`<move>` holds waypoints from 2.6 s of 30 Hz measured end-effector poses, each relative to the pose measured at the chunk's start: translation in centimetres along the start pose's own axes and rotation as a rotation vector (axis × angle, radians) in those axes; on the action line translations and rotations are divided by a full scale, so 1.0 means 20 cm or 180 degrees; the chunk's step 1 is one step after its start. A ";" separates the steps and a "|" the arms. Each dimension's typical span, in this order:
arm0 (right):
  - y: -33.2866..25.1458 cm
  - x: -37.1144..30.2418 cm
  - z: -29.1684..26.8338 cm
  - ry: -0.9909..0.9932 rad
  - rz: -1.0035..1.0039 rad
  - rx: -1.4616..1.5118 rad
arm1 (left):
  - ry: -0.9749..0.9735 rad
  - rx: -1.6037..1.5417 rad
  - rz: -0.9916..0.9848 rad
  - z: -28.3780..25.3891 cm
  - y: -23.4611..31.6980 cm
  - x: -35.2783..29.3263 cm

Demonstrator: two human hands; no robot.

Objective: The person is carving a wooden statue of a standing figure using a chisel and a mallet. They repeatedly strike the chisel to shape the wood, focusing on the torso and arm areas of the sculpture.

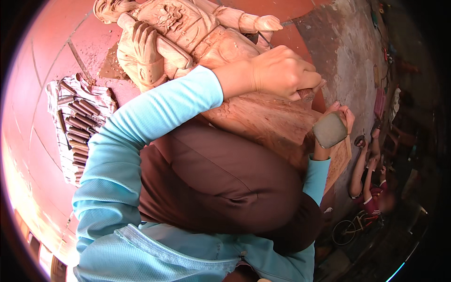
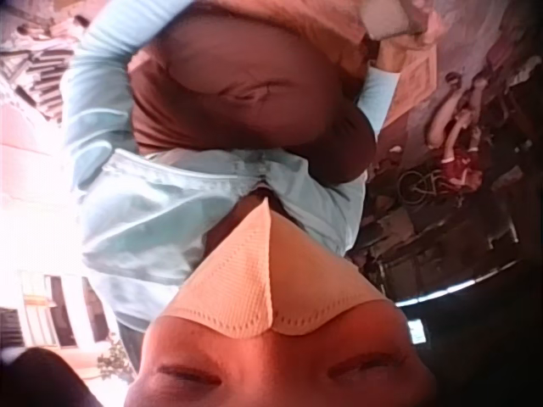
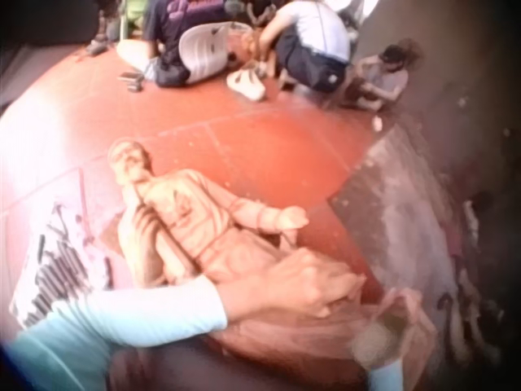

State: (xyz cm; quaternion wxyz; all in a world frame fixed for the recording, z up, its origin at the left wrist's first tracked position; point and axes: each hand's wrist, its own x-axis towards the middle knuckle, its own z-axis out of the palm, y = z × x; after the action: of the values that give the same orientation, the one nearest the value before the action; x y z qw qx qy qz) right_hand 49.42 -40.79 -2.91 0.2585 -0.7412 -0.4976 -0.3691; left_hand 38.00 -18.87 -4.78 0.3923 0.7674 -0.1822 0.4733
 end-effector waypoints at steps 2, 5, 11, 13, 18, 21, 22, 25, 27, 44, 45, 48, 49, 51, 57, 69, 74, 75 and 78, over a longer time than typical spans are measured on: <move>0.02 -0.01 -0.01 -0.0158 0.0003 -0.0164 | -0.0017 -0.0005 -0.0024 0.00 0.01 0.00; 0.00 -0.01 -0.05 -0.0454 0.0554 -0.0526 | 0.0111 0.0160 -0.0109 -0.02 0.03 0.01; -0.02 0.00 -0.06 -0.0586 0.0519 -0.0601 | 0.0210 -0.0016 0.0133 -0.05 0.07 0.04; 0.01 -0.04 -0.06 -0.0544 0.0605 -0.0495 | 0.0542 0.0232 0.0023 -0.06 0.10 0.09; 0.06 -0.08 -0.05 -0.0712 0.0580 -0.0538 | -0.0295 0.0184 0.0379 0.03 0.11 0.07; 0.06 -0.07 -0.07 -0.0741 0.0715 0.0065 | -0.0637 0.0238 0.0323 0.05 0.07 0.08; 0.05 -0.08 -0.06 -0.0709 0.0786 0.0324 | -0.0715 0.0320 0.0297 0.06 0.06 0.08; 0.00 -0.08 -0.03 -0.0467 0.0982 0.0740 | -0.0704 0.0224 0.0016 0.08 0.07 0.07; -0.03 -0.06 -0.03 -0.0377 0.1046 0.0538 | -0.0684 0.0401 -0.0075 0.09 0.05 0.07; -0.05 -0.04 -0.07 -0.0658 0.0545 -0.0123 | -0.0243 0.0414 0.0072 0.11 0.06 0.03; -0.04 -0.05 -0.06 -0.0533 0.0515 0.0089 | -0.0285 0.0400 0.0082 0.12 0.05 0.03; -0.03 -0.06 -0.06 -0.0498 0.0522 0.0359 | -0.0297 0.0389 0.0082 0.12 0.05 0.03; -0.03 -0.06 -0.06 -0.0474 0.0520 0.0390 | -0.0287 0.0401 0.0073 0.11 0.05 0.03; -0.04 -0.06 -0.05 -0.0427 0.0512 0.0449 | -0.0383 0.0312 0.0010 0.10 0.06 0.03; -0.05 -0.05 -0.06 -0.0552 0.0459 0.0431 | -0.0755 0.0107 -0.0110 0.09 0.07 0.03; -0.07 -0.03 -0.06 -0.0502 0.0440 0.0344 | -0.1118 0.0115 0.0030 0.02 0.09 0.03; -0.05 -0.07 -0.04 -0.0489 0.0474 0.0510 | -0.1100 0.0121 0.0032 0.03 0.09 0.03; -0.04 -0.08 -0.05 -0.0568 0.0401 0.0419 | -0.1104 0.0130 0.0021 0.03 0.10 0.03; -0.04 -0.07 -0.05 -0.0534 0.0426 0.0580 | -0.1153 0.0175 0.0007 0.03 0.10 0.03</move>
State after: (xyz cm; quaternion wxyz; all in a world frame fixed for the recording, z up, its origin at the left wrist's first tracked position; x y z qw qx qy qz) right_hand 48.01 -41.99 -3.46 0.3063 -0.7744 -0.4983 -0.2411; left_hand 37.34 -20.46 -3.55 0.3314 0.8503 -0.2378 0.3326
